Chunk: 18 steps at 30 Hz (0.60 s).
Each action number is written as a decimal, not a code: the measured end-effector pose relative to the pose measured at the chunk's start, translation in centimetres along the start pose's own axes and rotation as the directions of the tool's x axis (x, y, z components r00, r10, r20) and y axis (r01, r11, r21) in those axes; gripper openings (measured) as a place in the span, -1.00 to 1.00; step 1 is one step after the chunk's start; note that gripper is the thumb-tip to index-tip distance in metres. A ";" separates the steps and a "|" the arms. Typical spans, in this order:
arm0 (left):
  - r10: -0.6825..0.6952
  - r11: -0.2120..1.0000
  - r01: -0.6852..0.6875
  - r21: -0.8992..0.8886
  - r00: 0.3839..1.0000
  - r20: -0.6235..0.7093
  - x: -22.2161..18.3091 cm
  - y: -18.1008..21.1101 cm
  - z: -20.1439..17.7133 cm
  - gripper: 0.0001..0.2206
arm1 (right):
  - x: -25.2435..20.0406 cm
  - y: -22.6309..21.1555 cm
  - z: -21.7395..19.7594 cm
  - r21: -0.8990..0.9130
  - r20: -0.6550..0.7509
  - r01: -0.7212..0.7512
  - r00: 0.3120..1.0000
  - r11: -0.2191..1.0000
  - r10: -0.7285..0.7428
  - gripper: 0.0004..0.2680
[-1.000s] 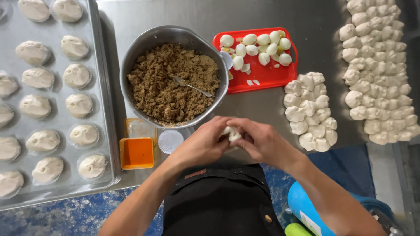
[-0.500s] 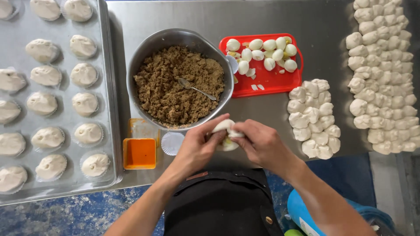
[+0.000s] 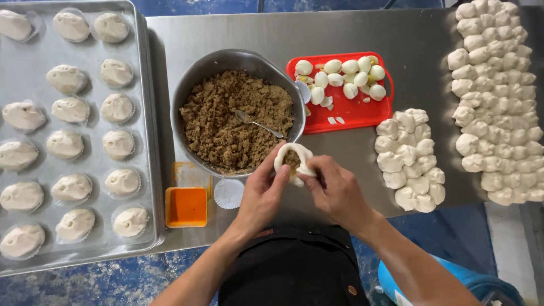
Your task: Filling dough with meat and eggs to make stuffed buns.
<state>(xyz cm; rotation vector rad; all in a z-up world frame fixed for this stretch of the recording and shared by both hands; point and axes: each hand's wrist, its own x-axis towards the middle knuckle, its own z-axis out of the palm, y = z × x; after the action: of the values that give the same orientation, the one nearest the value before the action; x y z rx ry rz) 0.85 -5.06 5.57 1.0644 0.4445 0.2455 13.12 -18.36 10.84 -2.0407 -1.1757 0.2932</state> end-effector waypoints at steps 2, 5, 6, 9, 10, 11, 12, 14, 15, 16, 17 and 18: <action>0.127 0.992 -0.125 0.031 0.988 -0.090 0.2 -0.1 0.7 -0.57 | 0.5 -1.0 -0.1 0.245 -0.022 -0.033 0.999 0.969 0.040 -0.73; 0.096 0.992 -0.084 0.089 0.985 -0.145 0.0 1.0 1.5 -0.60 | 0.9 -0.9 -0.9 -0.055 -0.003 0.164 0.986 0.985 -0.165 -0.83; 0.100 0.992 -0.087 0.089 0.985 -0.142 0.1 1.3 1.6 -0.60 | 0.8 -0.7 -0.8 -0.058 -0.005 0.166 0.986 0.984 -0.166 -0.83; 0.240 0.932 -0.194 0.307 0.964 -0.117 0.0 2.1 1.8 -0.65 | 0.6 -0.5 -1.0 -0.077 0.007 0.172 0.985 0.982 -0.172 -0.85; 0.342 0.868 -0.286 0.406 0.937 -0.072 0.0 2.5 1.8 -0.64 | 0.8 -0.7 -1.1 0.023 0.030 0.093 0.995 0.995 -0.094 -0.77; 0.436 0.785 -0.371 0.495 0.900 -0.016 -0.1 2.9 1.8 -0.63 | 1.0 -0.9 -1.2 0.120 0.061 0.010 0.998 0.993 -0.018 -0.68; 0.433 0.786 -0.370 0.495 0.901 -0.014 -0.1 3.3 1.8 -0.63 | 0.9 -0.5 -1.1 0.120 0.060 0.008 0.998 0.993 -0.015 -0.68; 0.209 0.848 -0.187 0.495 0.978 0.012 0.1 4.1 1.8 -0.59 | 0.9 0.4 -1.0 -0.058 0.051 0.120 0.992 0.991 -0.117 -0.80; 0.210 0.847 -0.190 0.496 0.977 0.015 0.2 4.2 1.6 -0.59 | 0.9 0.5 -0.9 -0.060 0.047 0.121 0.992 0.991 -0.118 -0.80; 0.203 0.864 -0.223 0.451 0.975 0.093 0.0 4.3 1.4 -0.52 | 0.6 0.6 -0.9 -0.073 0.042 0.148 0.988 0.986 -0.145 -0.79; 0.197 0.880 -0.250 0.403 0.966 0.170 -0.1 4.3 1.1 -0.44 | 0.4 0.7 -0.7 -0.087 0.038 0.176 0.984 0.981 -0.173 -0.78; 0.196 0.880 -0.248 0.405 0.966 0.167 -0.3 4.6 1.1 -0.44 | 0.3 0.8 -0.7 -0.084 0.040 0.177 0.984 0.981 -0.174 -0.78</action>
<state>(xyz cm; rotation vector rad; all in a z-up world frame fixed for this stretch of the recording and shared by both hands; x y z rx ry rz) 1.18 -3.84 10.16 1.5546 0.2679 0.2941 14.15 -18.73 10.85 -1.9963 -1.4009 0.1925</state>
